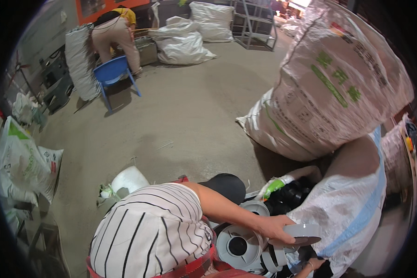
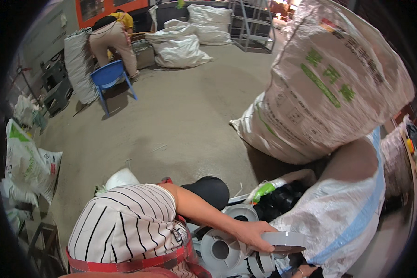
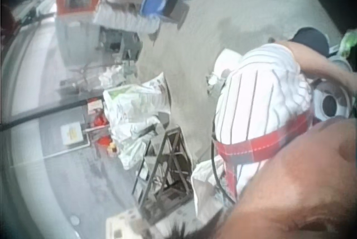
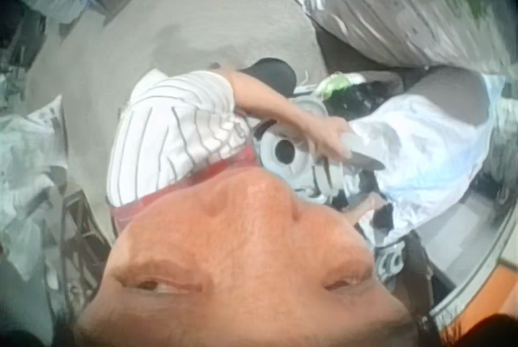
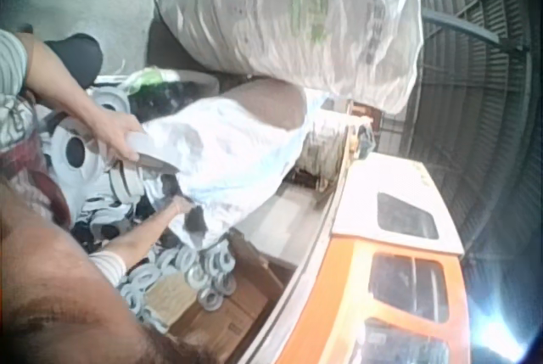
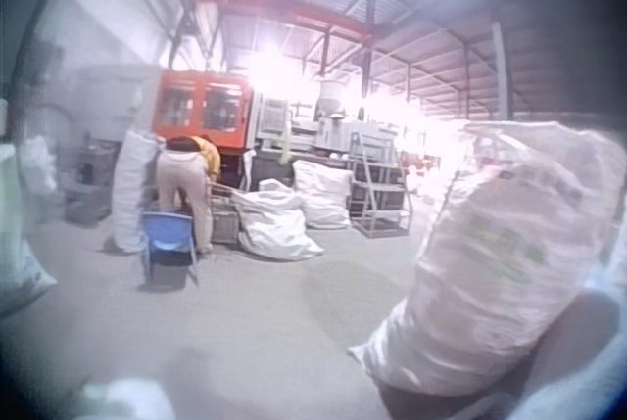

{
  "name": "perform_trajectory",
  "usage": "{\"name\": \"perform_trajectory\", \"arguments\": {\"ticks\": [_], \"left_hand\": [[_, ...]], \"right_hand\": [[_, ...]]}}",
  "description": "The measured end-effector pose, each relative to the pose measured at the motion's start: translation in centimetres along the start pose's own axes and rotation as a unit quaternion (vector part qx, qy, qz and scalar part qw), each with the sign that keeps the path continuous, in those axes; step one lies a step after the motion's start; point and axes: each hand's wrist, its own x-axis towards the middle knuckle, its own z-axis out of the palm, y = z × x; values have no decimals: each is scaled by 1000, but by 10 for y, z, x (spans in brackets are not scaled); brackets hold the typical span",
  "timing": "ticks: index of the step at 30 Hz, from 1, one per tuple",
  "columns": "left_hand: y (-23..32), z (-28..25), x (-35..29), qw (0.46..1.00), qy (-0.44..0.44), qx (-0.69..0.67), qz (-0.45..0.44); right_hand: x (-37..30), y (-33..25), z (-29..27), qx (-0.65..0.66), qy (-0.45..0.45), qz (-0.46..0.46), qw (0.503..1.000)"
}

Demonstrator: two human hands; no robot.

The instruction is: The person sits on the floor and repeatedly picks up gray circular plastic parts and black rubber inserts, pressing the inserts into the center of the parts. The person stacks the assembled units on their lap and continues the process throughout the clip.

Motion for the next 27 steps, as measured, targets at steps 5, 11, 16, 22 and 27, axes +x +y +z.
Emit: {"name": "perform_trajectory", "arguments": {"ticks": [5, 11, 16, 22, 27], "left_hand": [[-5, 4, -2, 999, 13, -36, 1], [18, 2, -26, 998, 16, -50, 28], [23, -11, -42, 993, 115, -32, -20], [19, 3, -65, 961, 99, -255, -30], [35, -10, -99, 977, 109, -183, 17]], "right_hand": [[-49, -3, -47, -2, 13, -6, 1000], [-150, -68, -132, 76, 36, -54, 995], [-240, -150, -215, 179, -11, -128, 975], [-347, -241, -237, 100, -51, -314, 943], [-370, -255, -207, 213, -172, -385, 881]]}}
